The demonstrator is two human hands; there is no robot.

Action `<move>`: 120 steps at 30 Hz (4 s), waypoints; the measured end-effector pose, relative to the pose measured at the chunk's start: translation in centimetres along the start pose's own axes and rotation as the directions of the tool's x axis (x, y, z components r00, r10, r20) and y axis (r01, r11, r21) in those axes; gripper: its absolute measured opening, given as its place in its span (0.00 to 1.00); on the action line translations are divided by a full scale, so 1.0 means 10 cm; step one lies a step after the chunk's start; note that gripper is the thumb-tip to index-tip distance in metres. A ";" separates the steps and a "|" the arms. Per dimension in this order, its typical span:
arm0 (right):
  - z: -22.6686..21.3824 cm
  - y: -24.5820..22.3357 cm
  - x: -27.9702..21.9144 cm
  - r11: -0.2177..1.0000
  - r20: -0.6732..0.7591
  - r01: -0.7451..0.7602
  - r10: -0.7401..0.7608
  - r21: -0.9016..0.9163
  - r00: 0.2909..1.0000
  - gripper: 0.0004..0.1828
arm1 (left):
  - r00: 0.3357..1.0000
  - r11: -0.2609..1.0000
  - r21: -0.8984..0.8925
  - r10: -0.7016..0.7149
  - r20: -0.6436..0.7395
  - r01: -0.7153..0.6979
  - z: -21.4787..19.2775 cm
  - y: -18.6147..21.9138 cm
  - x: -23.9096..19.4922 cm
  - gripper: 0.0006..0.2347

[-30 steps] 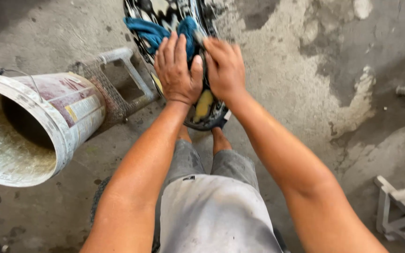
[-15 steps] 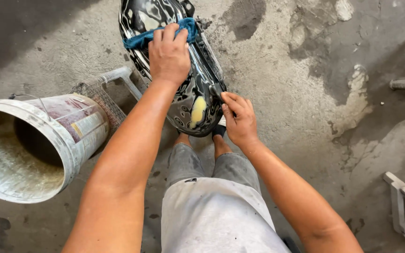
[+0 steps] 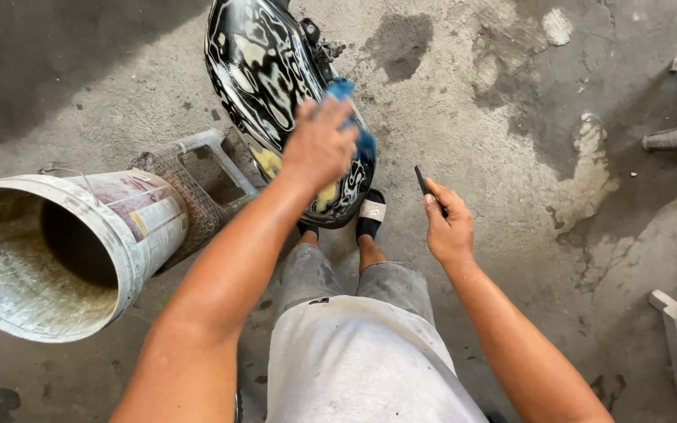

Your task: The recorder is sanding a motorcycle fuel tank with a sanding block and water from a bucket to prepare it for detailing or painting.

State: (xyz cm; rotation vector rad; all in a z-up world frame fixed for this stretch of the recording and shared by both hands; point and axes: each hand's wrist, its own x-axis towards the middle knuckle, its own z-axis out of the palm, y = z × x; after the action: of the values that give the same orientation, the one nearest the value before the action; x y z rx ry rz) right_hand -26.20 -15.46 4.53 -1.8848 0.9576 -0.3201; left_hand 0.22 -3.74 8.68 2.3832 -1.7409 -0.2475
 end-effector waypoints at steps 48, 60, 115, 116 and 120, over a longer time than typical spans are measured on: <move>4.86 -3.09 -1.65 0.957 0.633 -0.121 -0.077 0.263 0.770 0.23 | 0.313 0.190 -0.853 -0.949 -0.033 0.487 -0.31 -2.64 -5.49 0.18; 6.89 -1.00 -1.09 0.633 0.638 0.422 0.150 -0.649 0.755 0.24 | 0.386 0.277 -0.321 -0.851 0.356 0.906 1.22 -3.47 -4.97 0.21; 5.08 -3.36 -2.40 0.706 0.700 -0.505 0.018 0.497 0.714 0.20 | 0.052 0.004 -0.972 -0.999 0.009 0.234 -0.35 -2.73 -4.89 0.22; 5.07 -3.42 -2.43 0.693 0.715 -0.540 0.051 0.478 0.698 0.20 | 0.034 -0.005 -0.964 -0.999 0.015 0.267 -0.35 -2.78 -4.90 0.22; 4.91 -3.81 -2.51 0.638 0.754 -0.622 0.096 0.454 0.649 0.18 | 0.038 -0.034 -0.922 -0.998 0.052 0.385 -0.47 -2.84 -4.92 0.25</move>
State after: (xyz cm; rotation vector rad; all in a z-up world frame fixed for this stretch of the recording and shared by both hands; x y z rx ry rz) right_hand 4.19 43.10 16.49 -0.9012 0.5738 0.2699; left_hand 12.75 51.89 7.76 1.9129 0.4573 -0.1148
